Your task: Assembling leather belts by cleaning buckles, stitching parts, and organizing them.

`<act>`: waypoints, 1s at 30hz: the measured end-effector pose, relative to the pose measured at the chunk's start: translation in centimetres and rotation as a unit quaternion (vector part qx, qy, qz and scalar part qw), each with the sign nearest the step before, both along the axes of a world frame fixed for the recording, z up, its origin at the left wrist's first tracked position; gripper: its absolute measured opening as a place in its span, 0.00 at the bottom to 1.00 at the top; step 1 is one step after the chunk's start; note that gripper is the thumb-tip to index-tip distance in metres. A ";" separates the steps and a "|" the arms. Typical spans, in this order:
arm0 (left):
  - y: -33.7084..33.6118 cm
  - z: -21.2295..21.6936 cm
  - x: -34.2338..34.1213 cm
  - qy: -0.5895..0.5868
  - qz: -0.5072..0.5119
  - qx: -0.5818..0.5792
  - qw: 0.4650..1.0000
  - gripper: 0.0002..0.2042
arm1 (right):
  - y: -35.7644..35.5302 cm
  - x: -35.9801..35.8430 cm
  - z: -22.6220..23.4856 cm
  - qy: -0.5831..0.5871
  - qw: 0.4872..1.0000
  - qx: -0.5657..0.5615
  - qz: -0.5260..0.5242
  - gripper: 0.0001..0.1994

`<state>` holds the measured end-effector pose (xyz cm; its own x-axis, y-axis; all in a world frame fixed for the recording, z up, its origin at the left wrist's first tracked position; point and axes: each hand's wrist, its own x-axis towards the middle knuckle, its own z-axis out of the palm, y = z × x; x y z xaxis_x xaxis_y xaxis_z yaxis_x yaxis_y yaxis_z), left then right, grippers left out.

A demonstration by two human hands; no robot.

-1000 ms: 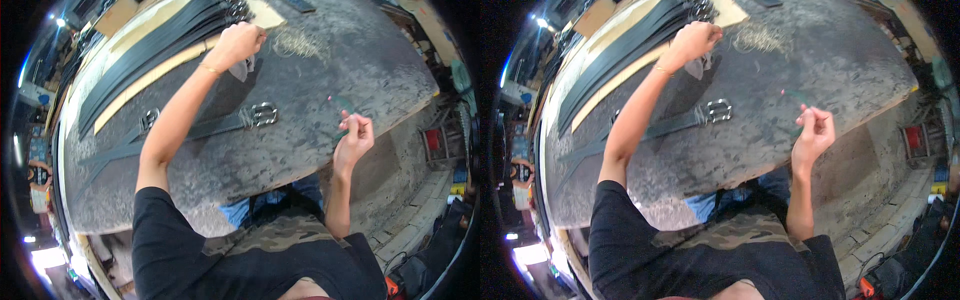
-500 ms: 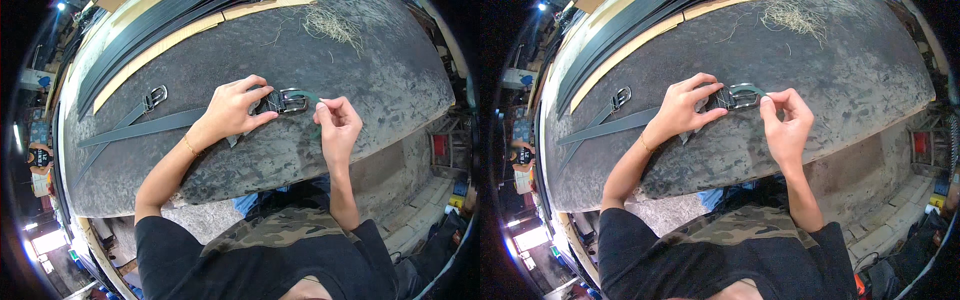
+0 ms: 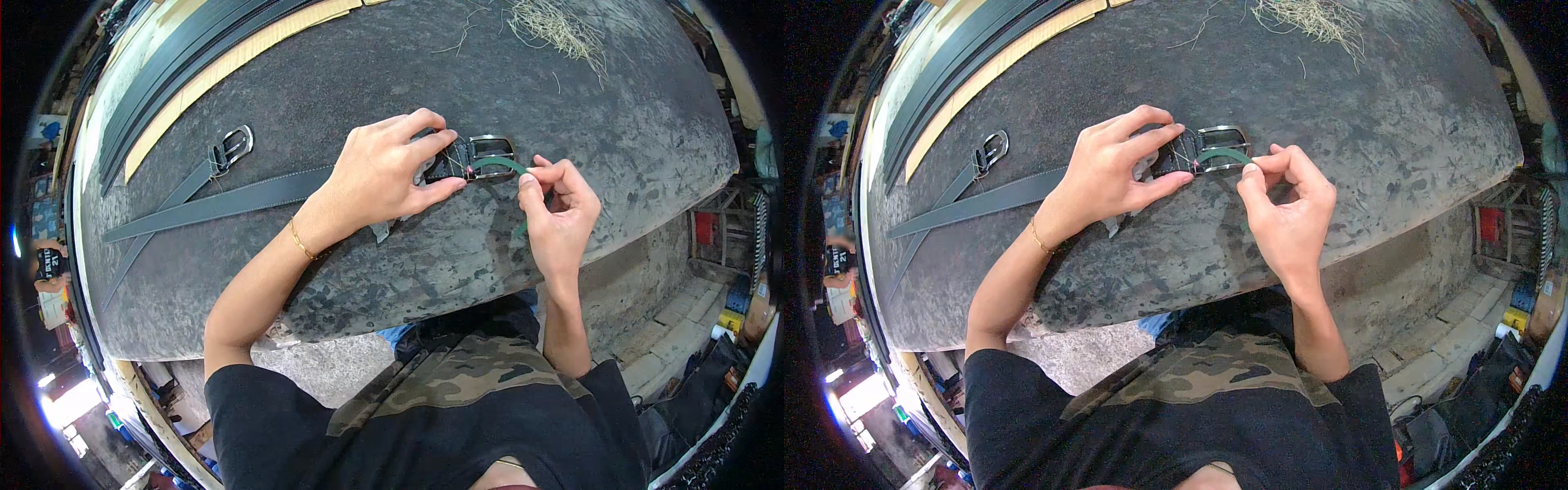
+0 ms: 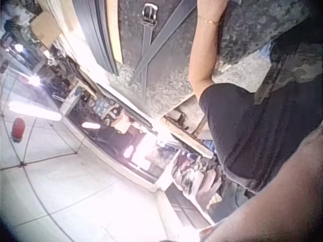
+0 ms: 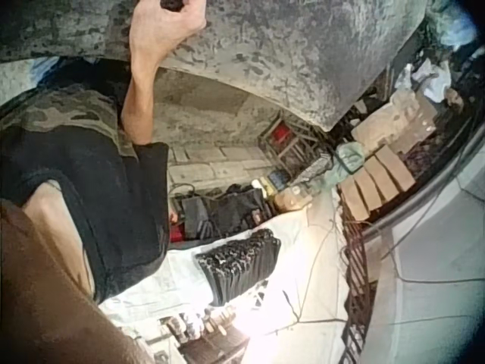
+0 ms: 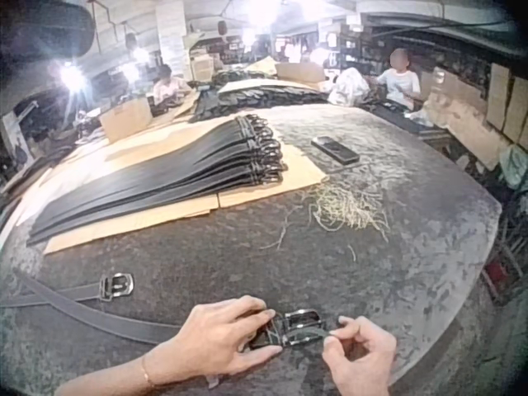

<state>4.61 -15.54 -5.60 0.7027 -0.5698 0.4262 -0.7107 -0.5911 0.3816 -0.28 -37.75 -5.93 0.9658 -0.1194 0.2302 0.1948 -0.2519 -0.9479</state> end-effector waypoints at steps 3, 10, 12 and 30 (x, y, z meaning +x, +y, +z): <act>-0.2 0.0 0.1 -0.004 -0.004 -0.002 1.000 0.21 | -0.2 -0.1 -0.1 -0.001 1.000 -0.006 -0.002 0.05; -0.1 -0.1 0.0 -0.001 -0.003 0.000 1.000 0.21 | -0.2 -0.1 -0.2 -0.004 1.000 -0.010 0.001 0.04; -0.1 -0.1 0.0 -0.002 -0.004 0.000 1.000 0.21 | -0.1 0.0 -0.2 -0.006 1.000 -0.010 0.004 0.04; 0.4 0.0 -0.3 -0.071 -0.094 -0.034 0.993 0.13 | -0.8 0.0 -0.4 0.001 0.990 0.131 -0.048 0.02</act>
<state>4.36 -15.14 -5.59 0.5174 -0.6519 0.5544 -0.8551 -0.4197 0.3045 -0.25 -38.54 -6.37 0.9478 -0.2657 0.1766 0.1791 -0.0149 -0.9837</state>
